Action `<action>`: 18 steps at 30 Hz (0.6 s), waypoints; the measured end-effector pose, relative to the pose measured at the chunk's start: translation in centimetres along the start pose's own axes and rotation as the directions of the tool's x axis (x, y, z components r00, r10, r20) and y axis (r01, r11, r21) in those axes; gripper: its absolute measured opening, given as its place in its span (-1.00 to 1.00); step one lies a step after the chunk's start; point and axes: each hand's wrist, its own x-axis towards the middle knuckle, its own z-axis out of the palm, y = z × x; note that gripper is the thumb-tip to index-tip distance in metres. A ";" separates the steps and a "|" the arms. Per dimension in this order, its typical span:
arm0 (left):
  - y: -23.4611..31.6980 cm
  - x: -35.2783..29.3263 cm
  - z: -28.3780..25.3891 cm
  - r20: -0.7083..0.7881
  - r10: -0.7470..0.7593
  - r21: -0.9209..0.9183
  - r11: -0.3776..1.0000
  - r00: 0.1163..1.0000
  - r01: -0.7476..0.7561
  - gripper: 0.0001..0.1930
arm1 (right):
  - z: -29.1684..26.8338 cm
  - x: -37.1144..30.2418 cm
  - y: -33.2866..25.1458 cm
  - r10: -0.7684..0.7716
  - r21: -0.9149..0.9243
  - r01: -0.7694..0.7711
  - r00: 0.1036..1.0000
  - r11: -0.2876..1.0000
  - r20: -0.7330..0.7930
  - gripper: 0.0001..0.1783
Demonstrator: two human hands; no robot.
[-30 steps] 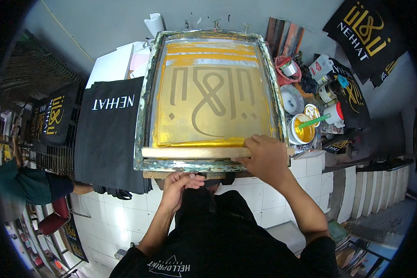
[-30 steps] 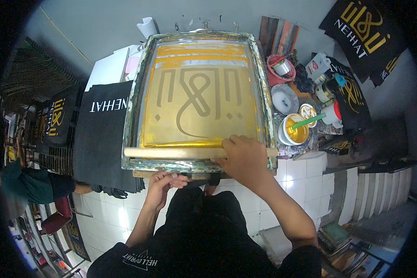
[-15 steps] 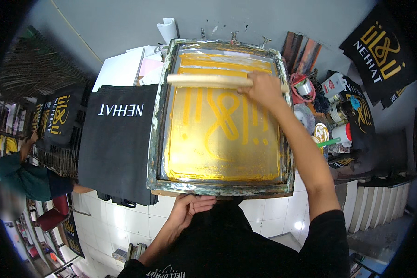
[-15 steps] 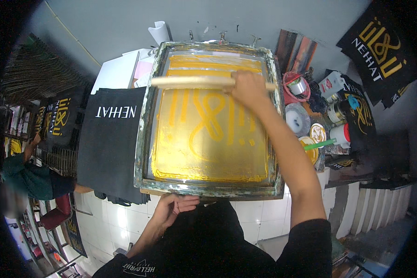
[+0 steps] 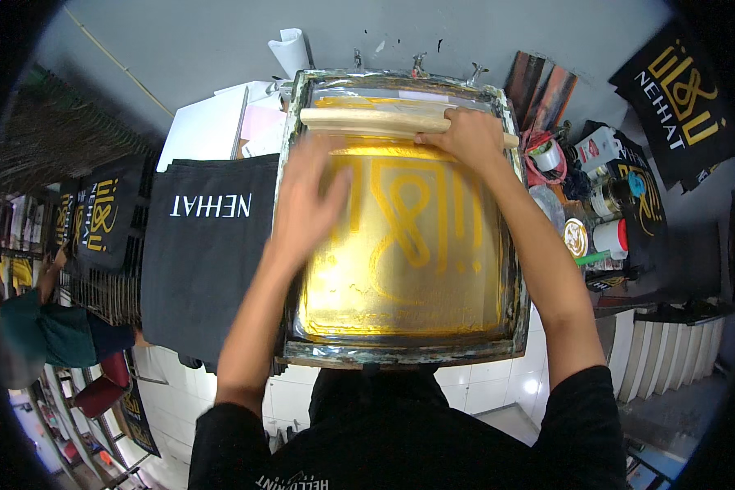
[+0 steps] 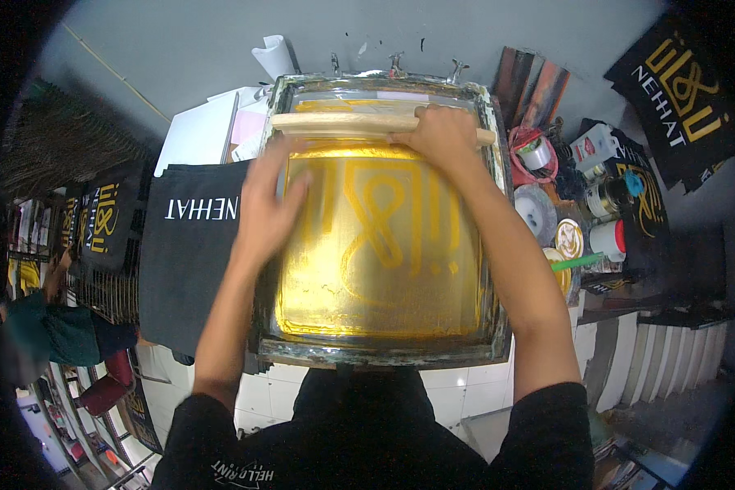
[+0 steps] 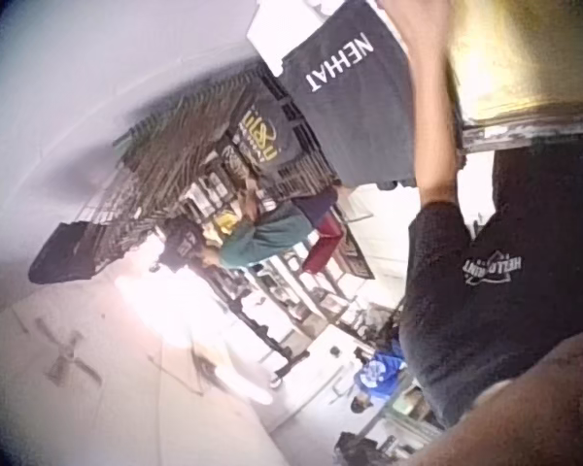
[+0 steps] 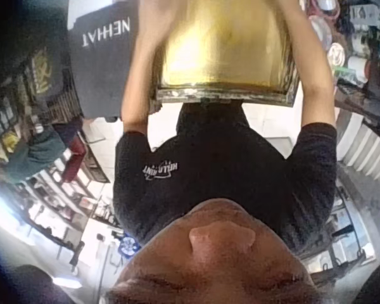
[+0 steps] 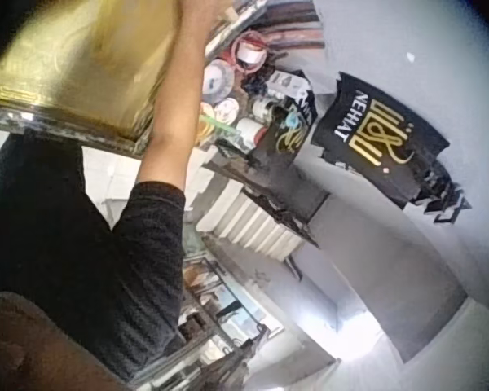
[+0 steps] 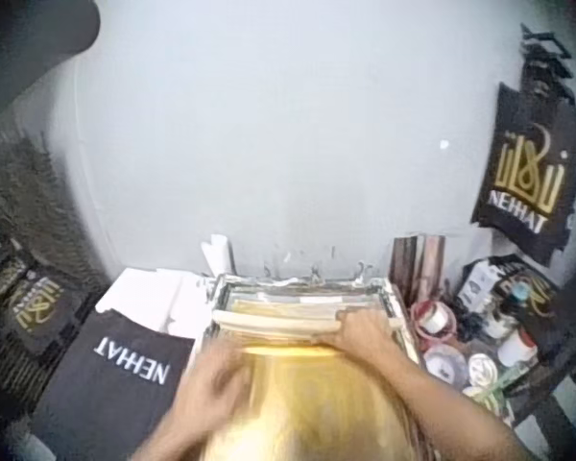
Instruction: The person performs screen printing on black bags by positioning each bag on a flat surface, applying gold ink from a container onto a screen with a spatula, and using a squeegee to press the ink through the stencil.
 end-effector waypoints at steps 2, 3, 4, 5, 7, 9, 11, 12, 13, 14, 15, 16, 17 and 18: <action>-2.9 5.6 1.0 -0.002 0.221 0.335 0.919 0.975 -0.207 -0.51 | -0.1 -1.1 -0.1 -0.016 -0.002 0.016 1.000 1.000 -0.025 -0.10; -3.8 6.5 1.2 0.121 0.116 0.298 0.943 0.986 -0.147 -0.55 | -0.1 -1.7 -0.2 -0.036 -0.004 0.036 0.998 0.999 -0.057 -0.10; -4.5 7.1 1.4 0.263 -0.019 0.289 0.955 0.965 -0.060 -0.58 | -0.1 -2.3 -0.3 -0.048 -0.010 0.047 0.997 0.999 -0.057 -0.11; -5.0 7.3 1.4 0.399 -0.151 0.293 0.956 0.904 0.030 -0.61 | -0.2 -2.8 -0.4 -0.054 -0.004 0.054 0.996 0.999 -0.070 -0.10; -5.0 5.7 1.2 0.298 -0.045 0.211 0.977 0.954 -0.020 -0.69 | -0.2 -4.1 -0.5 -0.043 0.000 0.043 0.999 0.999 -0.023 -0.10; -4.4 4.0 0.9 0.312 -0.070 0.197 0.980 0.947 0.008 -0.69 | -0.2 -5.7 -0.9 -0.062 0.001 0.062 0.996 0.998 -0.067 -0.11; -3.6 2.6 0.4 0.303 -0.059 0.178 0.984 0.951 0.004 -0.70 | -0.5 -7.3 -1.3 -0.070 0.021 0.072 0.995 0.997 -0.074 -0.16; -3.2 1.9 0.1 0.299 -0.055 0.170 0.985 0.953 0.003 -0.71 | -0.7 -8.2 -1.4 -0.068 0.047 0.070 0.996 0.996 -0.053 -0.20; -2.7 1.2 -0.2 0.308 -0.049 0.185 0.983 0.950 -0.009 -0.72 | -0.9 -9.1 -1.6 -0.068 0.076 0.071 0.997 0.995 -0.039 -0.23; -2.3 0.5 -0.6 0.320 -0.044 0.198 0.980 0.946 -0.022 -0.72 | -1.2 -10.0 -1.9 -0.060 0.080 0.062 0.998 0.995 -0.019 -0.25; -1.8 -0.2 -0.9 0.327 -0.033 0.208 0.977 0.945 -0.038 -0.72 | -1.4 -11.0 -2.1 -0.057 0.084 0.058 0.998 0.995 -0.010 -0.26; -1.4 -1.1 -1.3 0.336 -0.041 0.211 0.977 0.941 -0.032 -0.72 | -1.6 -12.0 -2.4 -0.062 0.096 0.063 0.998 0.993 -0.015 -0.28; -0.9 -2.1 -1.7 0.343 -0.044 0.209 0.977 0.938 -0.031 -0.72 | -1.8 -13.1 -2.7 -0.059 0.087 0.060 0.998 0.994 -0.011 -0.26; -0.3 -3.1 -2.1 0.346 -0.042 0.204 0.979 0.937 -0.031 -0.72 | -2.0 -14.2 -3.0 -0.063 0.085 0.065 0.998 0.994 -0.025 -0.24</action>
